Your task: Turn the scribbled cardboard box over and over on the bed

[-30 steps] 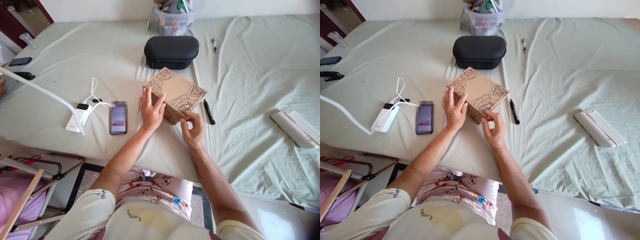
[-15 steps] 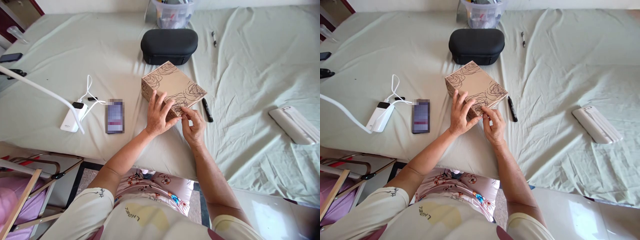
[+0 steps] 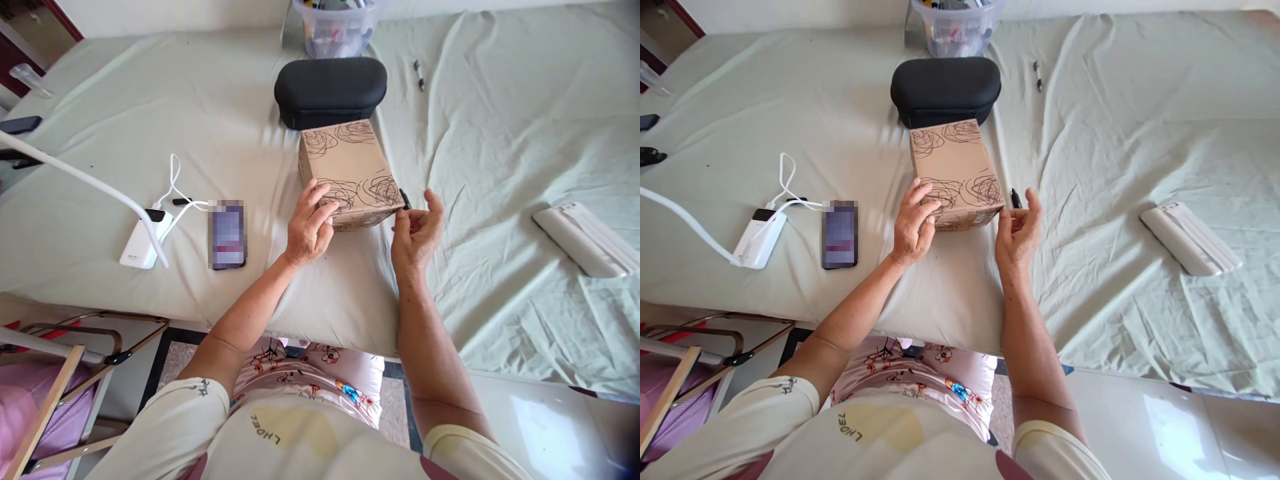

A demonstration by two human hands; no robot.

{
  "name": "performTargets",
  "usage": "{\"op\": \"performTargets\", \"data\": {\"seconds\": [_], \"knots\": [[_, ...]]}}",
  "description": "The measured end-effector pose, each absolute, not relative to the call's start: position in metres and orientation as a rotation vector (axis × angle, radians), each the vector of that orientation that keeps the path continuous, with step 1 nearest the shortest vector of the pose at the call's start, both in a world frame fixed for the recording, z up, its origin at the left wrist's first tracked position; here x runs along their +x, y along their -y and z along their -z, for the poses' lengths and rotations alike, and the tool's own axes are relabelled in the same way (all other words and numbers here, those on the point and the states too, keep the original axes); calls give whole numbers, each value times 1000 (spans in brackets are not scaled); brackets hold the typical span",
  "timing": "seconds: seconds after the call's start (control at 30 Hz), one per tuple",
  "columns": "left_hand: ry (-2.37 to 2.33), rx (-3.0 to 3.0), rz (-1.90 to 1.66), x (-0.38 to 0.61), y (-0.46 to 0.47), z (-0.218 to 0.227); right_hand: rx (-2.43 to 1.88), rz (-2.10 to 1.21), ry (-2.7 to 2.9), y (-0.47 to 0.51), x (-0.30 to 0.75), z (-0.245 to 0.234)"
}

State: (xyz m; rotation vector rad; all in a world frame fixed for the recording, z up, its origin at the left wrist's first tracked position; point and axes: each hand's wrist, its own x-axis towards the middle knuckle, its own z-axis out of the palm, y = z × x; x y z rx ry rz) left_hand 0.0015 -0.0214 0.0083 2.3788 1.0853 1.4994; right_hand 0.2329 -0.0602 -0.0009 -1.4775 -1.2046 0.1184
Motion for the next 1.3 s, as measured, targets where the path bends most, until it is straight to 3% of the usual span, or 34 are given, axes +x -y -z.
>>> {"op": "performTargets", "data": {"seconds": [0.27,0.53,0.7,1.1,1.3], "knots": [[-1592,2169,-1591,-3,16,-11,-1509,-326,1367,68,212,-7],[-1745,2209,-1419,-3,20,-17,-1317,-575,1598,80,192,-18],[-1599,2395,-1399,9,30,-13,-1182,-639,1689,84,184,-17],[-1176,2609,-1681,10,23,-9,-1051,-423,1775,85,181,-18],[-1011,2601,-1638,11,22,-5,-945,-356,1709,87,182,-16]]}}
